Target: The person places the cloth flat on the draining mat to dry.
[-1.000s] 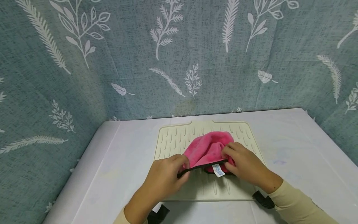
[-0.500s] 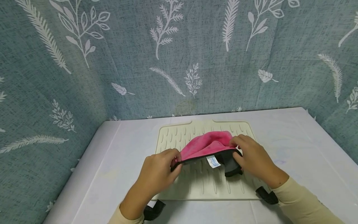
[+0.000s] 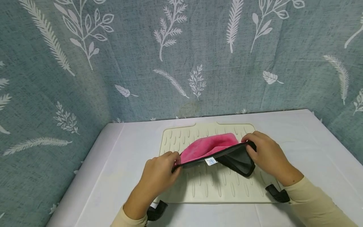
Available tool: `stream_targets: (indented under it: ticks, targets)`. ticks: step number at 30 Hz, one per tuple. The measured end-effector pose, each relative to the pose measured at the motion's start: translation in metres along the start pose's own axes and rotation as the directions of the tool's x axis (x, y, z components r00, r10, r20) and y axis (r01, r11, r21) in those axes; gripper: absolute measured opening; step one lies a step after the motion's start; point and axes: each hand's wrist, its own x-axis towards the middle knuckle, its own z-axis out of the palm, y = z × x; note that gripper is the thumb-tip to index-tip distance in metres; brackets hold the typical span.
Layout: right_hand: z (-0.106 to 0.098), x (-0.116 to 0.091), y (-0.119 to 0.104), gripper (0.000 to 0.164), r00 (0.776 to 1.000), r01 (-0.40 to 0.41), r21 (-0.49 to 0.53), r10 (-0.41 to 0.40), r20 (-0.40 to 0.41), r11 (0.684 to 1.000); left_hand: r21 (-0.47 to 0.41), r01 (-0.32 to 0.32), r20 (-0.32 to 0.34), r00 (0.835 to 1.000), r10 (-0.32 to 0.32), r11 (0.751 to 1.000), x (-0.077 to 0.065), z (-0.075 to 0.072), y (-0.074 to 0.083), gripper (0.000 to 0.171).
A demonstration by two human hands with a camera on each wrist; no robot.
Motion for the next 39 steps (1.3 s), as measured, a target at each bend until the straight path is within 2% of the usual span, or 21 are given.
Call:
stream_targets:
  ticks: [7,12,16,22,26,29,33,35,39]
  targets:
    - [-0.002,0.001,0.001,0.018,1.0,-0.001,-0.006,0.001,-0.013,1.0,0.006,-0.006,0.122,0.992,0.005,1.0,-0.002,0.009,-0.001,0.024]
    - [-0.004,0.002,0.002,0.019,0.998,0.014,0.005,-0.013,-0.059,1.0,-0.014,-0.004,0.234,0.972,0.007,1.0,-0.005,0.013,-0.002,0.023]
    - [-0.005,0.002,0.003,0.018,0.998,0.013,0.012,-0.013,-0.062,1.0,-0.049,-0.003,0.292,0.956,0.018,0.999,-0.005,0.014,-0.004,0.023]
    - [-0.007,0.003,0.004,0.016,1.0,-0.023,0.021,0.022,0.018,1.0,-0.109,-0.022,0.341,0.938,0.058,0.994,-0.005,0.012,-0.007,0.02]
    - [-0.011,0.003,0.004,0.02,0.992,-0.02,0.022,0.017,0.124,1.0,-0.133,-0.031,0.368,0.927,0.078,0.991,-0.006,0.012,-0.008,0.018]
    - [-0.013,0.002,0.006,0.027,0.965,0.031,0.057,-0.044,0.258,0.998,-0.137,-0.038,0.385,0.919,0.088,0.99,-0.006,0.014,-0.009,0.015]
    - [-0.014,-0.004,0.011,0.035,0.898,0.068,0.163,-0.132,0.42,0.984,-0.147,-0.046,0.403,0.909,0.102,0.988,-0.007,0.017,-0.009,0.015]
    - [-0.014,-0.008,0.013,0.036,0.874,0.07,0.193,-0.153,0.462,0.979,-0.157,-0.048,0.408,0.906,0.11,0.986,-0.007,0.017,-0.01,0.016]
    - [-0.015,-0.012,0.012,0.035,0.85,0.083,0.19,-0.169,0.5,0.978,-0.165,-0.051,0.405,0.907,0.114,0.985,-0.008,0.014,-0.013,0.016]
